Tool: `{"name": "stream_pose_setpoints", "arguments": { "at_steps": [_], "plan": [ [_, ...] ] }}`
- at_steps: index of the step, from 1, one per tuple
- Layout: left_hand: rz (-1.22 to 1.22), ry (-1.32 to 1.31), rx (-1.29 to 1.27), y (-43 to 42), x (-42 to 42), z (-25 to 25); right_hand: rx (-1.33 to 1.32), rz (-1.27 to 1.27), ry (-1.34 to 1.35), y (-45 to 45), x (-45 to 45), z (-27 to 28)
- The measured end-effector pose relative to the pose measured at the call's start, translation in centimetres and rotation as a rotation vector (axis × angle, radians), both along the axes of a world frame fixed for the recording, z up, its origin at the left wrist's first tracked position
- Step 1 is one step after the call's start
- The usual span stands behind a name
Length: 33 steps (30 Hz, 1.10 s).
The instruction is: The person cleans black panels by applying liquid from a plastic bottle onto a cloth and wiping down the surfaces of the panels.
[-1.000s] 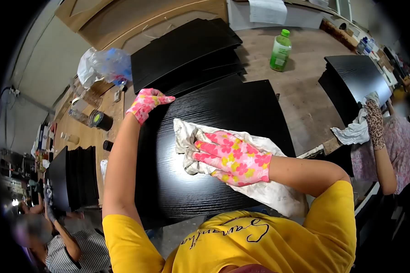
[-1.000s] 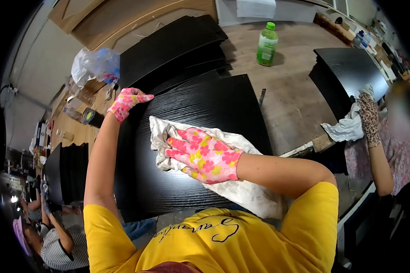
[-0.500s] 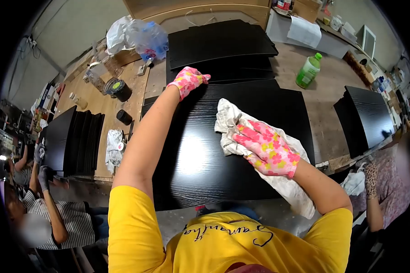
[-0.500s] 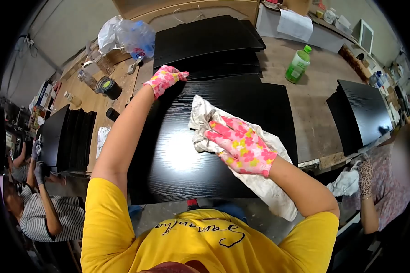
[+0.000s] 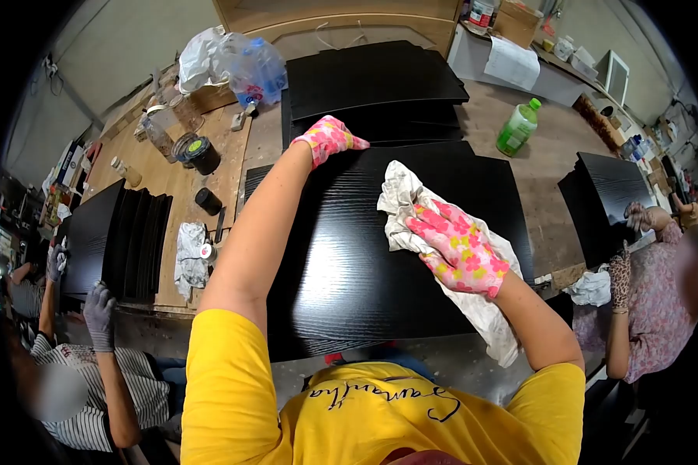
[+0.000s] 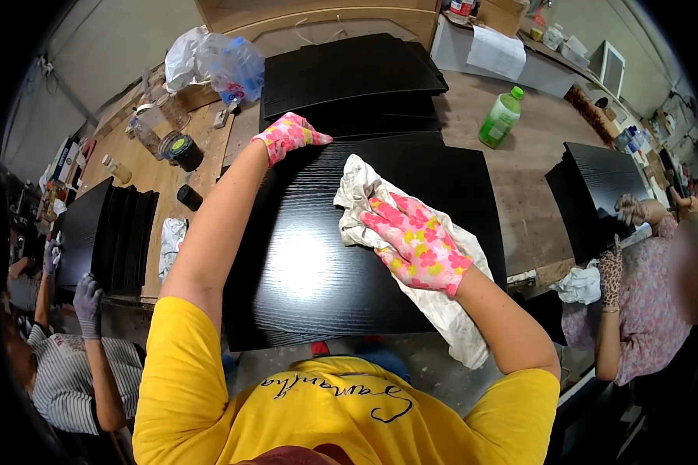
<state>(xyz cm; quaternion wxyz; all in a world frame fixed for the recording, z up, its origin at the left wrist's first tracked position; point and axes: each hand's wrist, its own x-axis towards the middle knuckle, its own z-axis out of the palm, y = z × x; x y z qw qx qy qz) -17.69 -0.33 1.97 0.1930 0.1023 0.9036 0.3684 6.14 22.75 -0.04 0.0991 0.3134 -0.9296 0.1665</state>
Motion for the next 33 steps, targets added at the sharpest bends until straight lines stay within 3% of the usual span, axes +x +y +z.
{"name": "stream_pose_setpoints", "arguments": {
  "at_steps": [9, 15, 21, 23, 27, 31, 33],
  "plan": [
    [0.002, -0.032, 0.091, -0.3, -0.8, -0.5, -0.031, -0.015, -0.009, -0.1, 0.1, 0.2],
    [0.038, 0.032, -0.001, 0.1, -0.3, -0.5, -0.017, -0.029, -0.019, 0.1, 0.3, -0.4],
    [-0.069, -0.045, 0.049, -0.7, -2.2, -2.1, 0.019, -0.043, -0.051, 0.1, 0.2, 0.2],
    [0.017, 0.155, -0.004, 0.2, 1.1, -0.2, -0.003, -0.034, -0.082, 0.2, 0.4, 0.2],
    [-0.047, 0.065, 0.108, -0.5, -0.4, -1.4, -0.020, -0.049, 0.067, 0.2, 0.2, -0.8],
    [-0.042, 0.158, 0.119, -1.9, -0.2, -3.7, -0.065, -0.193, -0.016, 2.6, -1.7, 0.2],
    [-0.005, 0.288, -0.072, -1.5, 3.3, -2.1, 0.113, -0.423, 0.024, 7.4, -5.8, -2.2]
  ]
}}
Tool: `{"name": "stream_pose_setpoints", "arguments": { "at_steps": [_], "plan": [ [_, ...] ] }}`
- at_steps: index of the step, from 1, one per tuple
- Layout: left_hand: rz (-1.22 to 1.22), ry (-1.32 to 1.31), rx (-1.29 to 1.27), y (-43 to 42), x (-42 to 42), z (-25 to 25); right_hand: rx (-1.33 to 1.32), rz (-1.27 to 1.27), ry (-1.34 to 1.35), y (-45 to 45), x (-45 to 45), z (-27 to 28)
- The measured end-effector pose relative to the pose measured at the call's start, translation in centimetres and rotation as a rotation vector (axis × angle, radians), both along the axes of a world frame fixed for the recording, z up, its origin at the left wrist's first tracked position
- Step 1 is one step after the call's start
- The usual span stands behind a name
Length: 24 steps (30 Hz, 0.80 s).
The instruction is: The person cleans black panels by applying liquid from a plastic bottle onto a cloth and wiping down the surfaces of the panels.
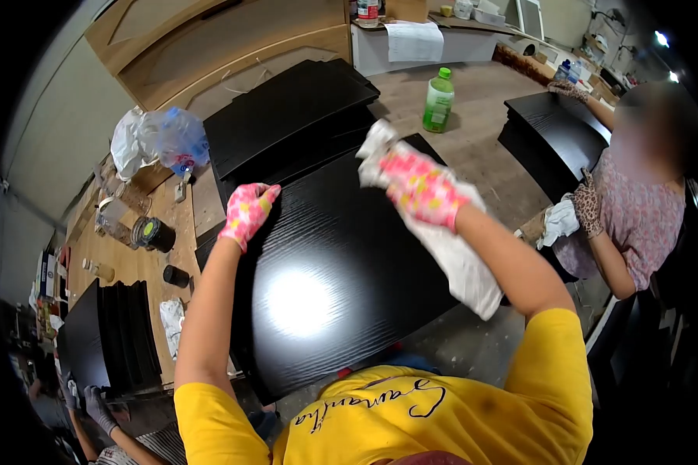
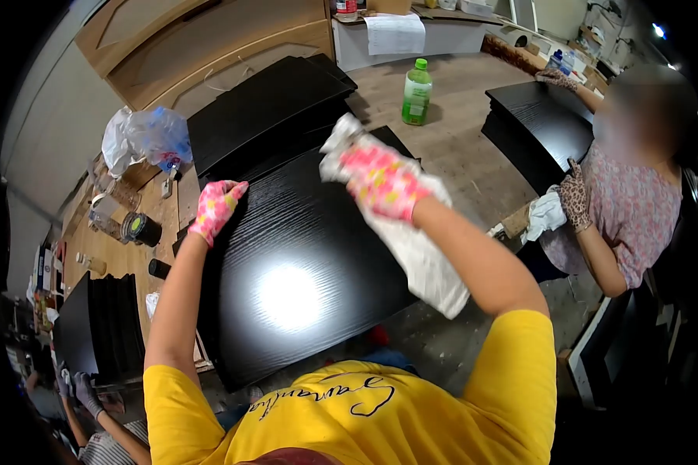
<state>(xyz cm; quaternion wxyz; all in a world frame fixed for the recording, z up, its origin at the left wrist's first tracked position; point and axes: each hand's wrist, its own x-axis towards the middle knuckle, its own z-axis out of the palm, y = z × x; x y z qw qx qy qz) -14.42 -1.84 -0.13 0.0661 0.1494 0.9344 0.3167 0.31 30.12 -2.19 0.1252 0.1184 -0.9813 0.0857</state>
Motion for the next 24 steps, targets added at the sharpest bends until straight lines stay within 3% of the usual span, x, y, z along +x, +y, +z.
{"name": "stream_pose_setpoints", "arguments": {
  "at_steps": [4, 6, 8, 10, 12, 14, 16, 18, 20, 22, 24],
  "plan": [
    [-0.045, 0.165, -0.010, -0.2, 2.7, -0.9, -0.062, -0.434, -0.035, 4.4, -5.1, 0.2],
    [-0.053, 0.186, -0.021, -0.3, 2.3, -1.7, -0.106, -0.502, 0.004, 3.8, -6.7, -0.5],
    [-0.100, 0.305, -0.073, -0.6, 2.1, -2.1, 0.063, -0.238, -0.153, 0.6, -5.7, 1.2],
    [-0.089, 0.292, -0.088, -0.1, 2.9, -1.1, -0.221, 0.209, 0.090, -3.6, -2.5, 1.9],
    [-0.115, 0.274, -0.074, 0.0, 3.0, -0.9, 0.022, 0.183, 0.337, -4.5, -2.3, -0.4],
    [-0.126, 0.297, -0.103, 0.1, 3.0, -0.9, -0.016, 0.343, -0.163, -6.1, -1.9, 2.8],
    [-0.131, 0.310, -0.085, 0.1, 2.5, -1.7, 0.019, 0.447, 0.033, -6.5, -0.6, 1.0],
    [-0.111, 0.289, -0.070, 0.3, 3.0, -1.4, -0.710, 0.304, -0.768, -3.8, -3.2, 8.0],
    [-0.109, 0.277, -0.058, 0.2, 3.3, -1.1, -1.068, 0.223, -0.334, 2.2, -7.6, 5.8],
    [-0.100, 0.257, -0.040, 0.0, 3.1, -1.2, -0.452, -0.354, 0.069, 8.5, -10.3, 3.1],
    [-0.100, 0.265, -0.053, 0.0, 2.9, -1.2, -0.681, -0.550, -0.155, 11.0, -9.7, 1.0]
  ]
}}
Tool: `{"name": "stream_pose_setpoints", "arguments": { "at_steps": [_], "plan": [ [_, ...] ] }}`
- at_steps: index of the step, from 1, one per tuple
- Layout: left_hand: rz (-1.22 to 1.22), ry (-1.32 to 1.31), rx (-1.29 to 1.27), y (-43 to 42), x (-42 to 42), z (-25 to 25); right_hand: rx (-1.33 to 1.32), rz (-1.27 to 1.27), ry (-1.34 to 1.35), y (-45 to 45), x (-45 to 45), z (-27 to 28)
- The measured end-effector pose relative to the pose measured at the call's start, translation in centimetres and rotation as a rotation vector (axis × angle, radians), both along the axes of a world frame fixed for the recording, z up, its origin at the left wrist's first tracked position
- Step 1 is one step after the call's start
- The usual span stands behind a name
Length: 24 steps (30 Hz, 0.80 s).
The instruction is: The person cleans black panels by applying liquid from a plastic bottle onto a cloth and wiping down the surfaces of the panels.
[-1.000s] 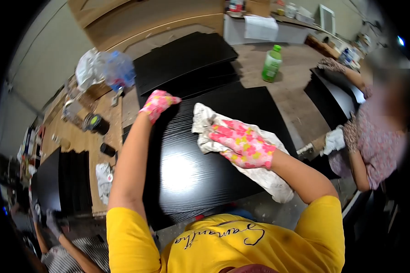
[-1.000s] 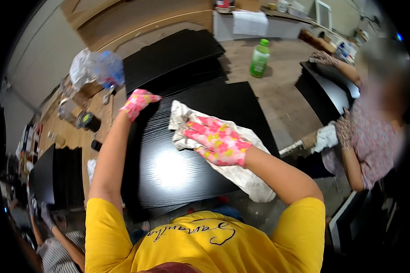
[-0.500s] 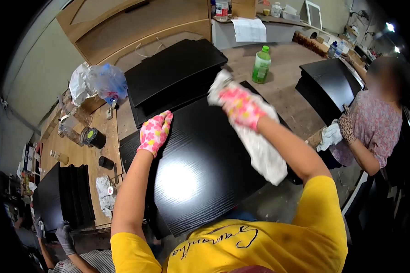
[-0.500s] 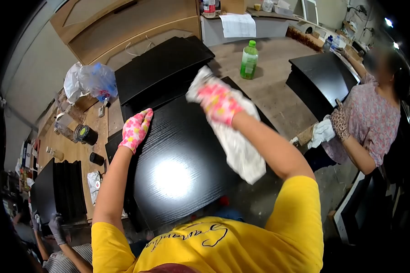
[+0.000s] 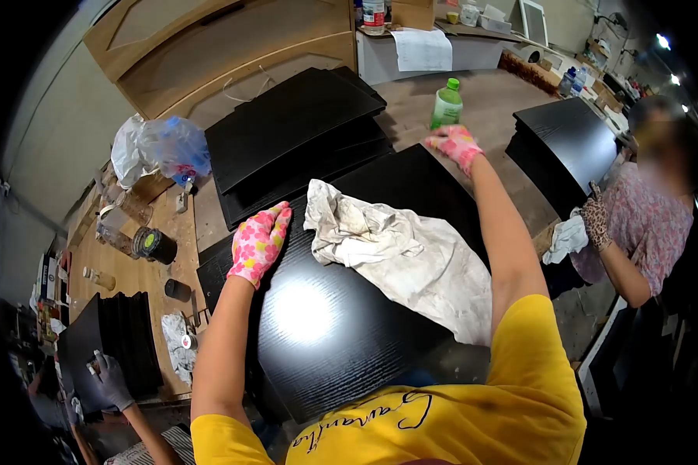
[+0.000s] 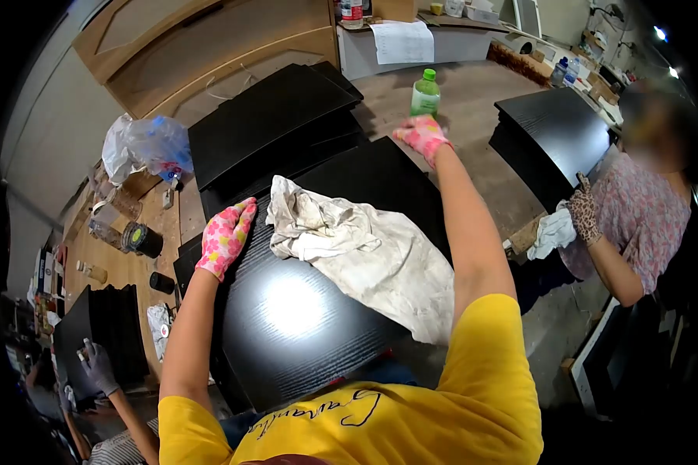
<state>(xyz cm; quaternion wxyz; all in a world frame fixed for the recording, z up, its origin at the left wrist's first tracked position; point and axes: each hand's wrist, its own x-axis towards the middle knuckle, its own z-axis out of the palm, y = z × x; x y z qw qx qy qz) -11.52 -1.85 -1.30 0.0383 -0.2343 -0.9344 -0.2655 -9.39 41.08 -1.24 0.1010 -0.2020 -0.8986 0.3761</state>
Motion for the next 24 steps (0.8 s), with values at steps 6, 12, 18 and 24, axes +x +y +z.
{"name": "stream_pose_setpoints", "arguments": {
  "at_steps": [6, 12, 18, 24],
  "plan": [
    [0.009, -0.037, 0.038, 0.1, 0.1, 0.1, -0.005, 0.054, 0.036, -1.7, -0.6, 0.4],
    [-0.010, -0.031, 0.050, 0.0, 0.0, 0.1, -0.359, 0.125, 0.025, 0.2, -0.4, -0.3],
    [-0.012, -0.032, 0.059, 0.0, 0.1, 0.2, -0.379, 0.090, 0.044, -0.4, -0.4, -0.3],
    [0.023, -0.066, 0.062, 0.2, 0.0, 0.3, -0.349, 0.074, 0.055, -0.8, -0.2, 0.0]
  ]
}}
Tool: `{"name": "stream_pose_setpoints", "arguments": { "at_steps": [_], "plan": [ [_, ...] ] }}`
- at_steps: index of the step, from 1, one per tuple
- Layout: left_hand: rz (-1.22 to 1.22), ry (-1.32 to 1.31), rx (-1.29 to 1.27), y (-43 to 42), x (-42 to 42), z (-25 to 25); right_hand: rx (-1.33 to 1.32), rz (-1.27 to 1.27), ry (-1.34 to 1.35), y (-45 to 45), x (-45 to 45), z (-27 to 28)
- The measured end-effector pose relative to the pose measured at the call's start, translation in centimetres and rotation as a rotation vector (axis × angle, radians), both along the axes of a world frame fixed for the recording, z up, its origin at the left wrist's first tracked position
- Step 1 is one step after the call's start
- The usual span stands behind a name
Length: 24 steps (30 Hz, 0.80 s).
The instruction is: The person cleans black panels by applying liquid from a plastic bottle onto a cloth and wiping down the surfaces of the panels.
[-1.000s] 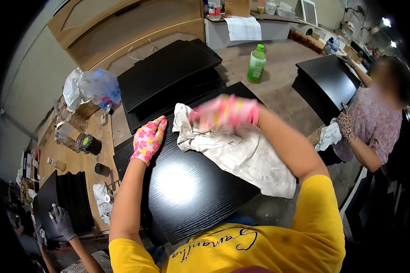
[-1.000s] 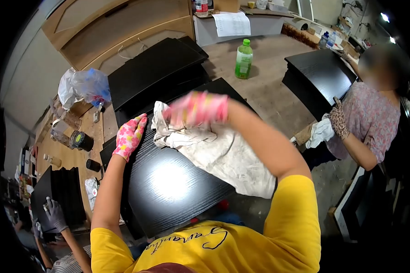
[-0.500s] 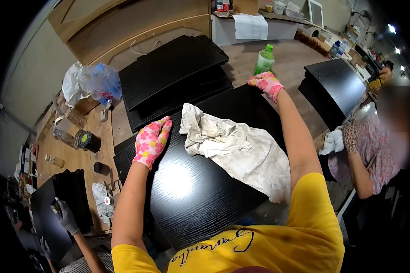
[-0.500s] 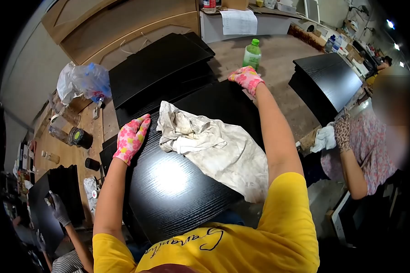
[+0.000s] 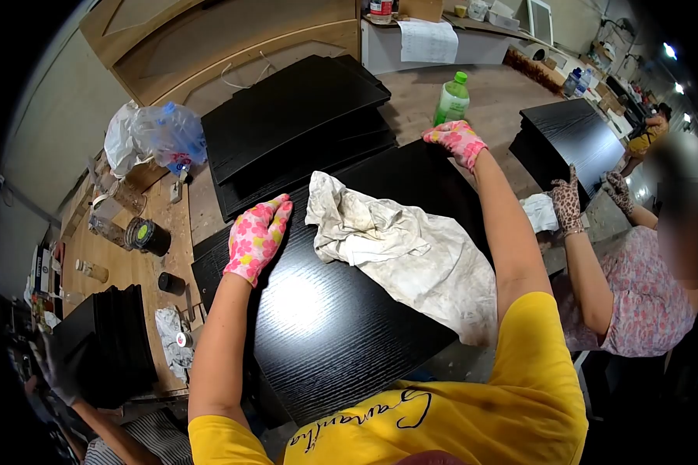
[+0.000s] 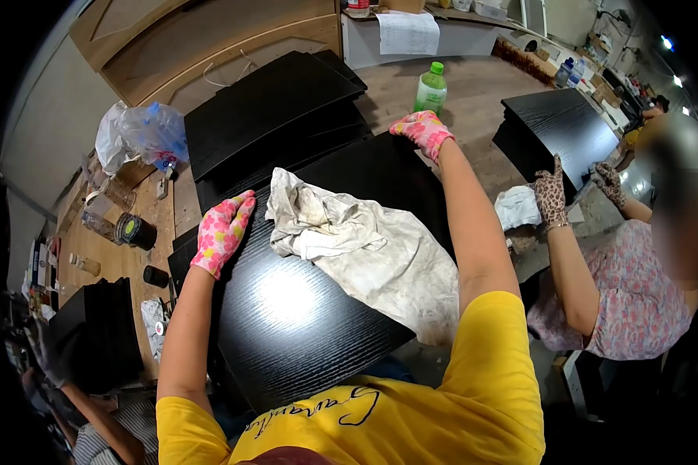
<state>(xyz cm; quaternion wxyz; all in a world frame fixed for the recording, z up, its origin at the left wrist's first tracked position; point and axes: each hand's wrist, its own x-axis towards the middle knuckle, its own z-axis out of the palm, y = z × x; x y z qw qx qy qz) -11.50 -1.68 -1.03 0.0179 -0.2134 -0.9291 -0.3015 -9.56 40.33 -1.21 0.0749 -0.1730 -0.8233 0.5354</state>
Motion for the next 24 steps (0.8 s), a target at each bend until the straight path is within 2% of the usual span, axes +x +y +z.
{"name": "stream_pose_setpoints", "arguments": {
  "at_steps": [7, 10, 16, 21, 24],
  "plan": [
    [0.000, -0.009, 0.009, 0.0, -0.1, -0.1, -0.050, 0.039, -0.005, 0.3, -0.1, -0.1],
    [0.007, -0.023, 0.001, 0.0, -0.2, -0.1, 0.025, -0.002, -0.006, 0.1, -0.1, -0.1],
    [0.011, -0.042, -0.012, 0.1, 0.1, 0.4, -0.062, 0.080, 0.019, 0.4, 0.1, -0.1],
    [0.000, -0.022, -0.025, 0.1, -0.1, 0.1, 0.029, 0.023, 0.008, 1.0, -1.0, -1.2],
    [0.007, -0.030, -0.018, 0.1, 0.0, 0.3, -0.009, 0.067, 0.011, 0.7, 0.0, -0.2]
  ]
}}
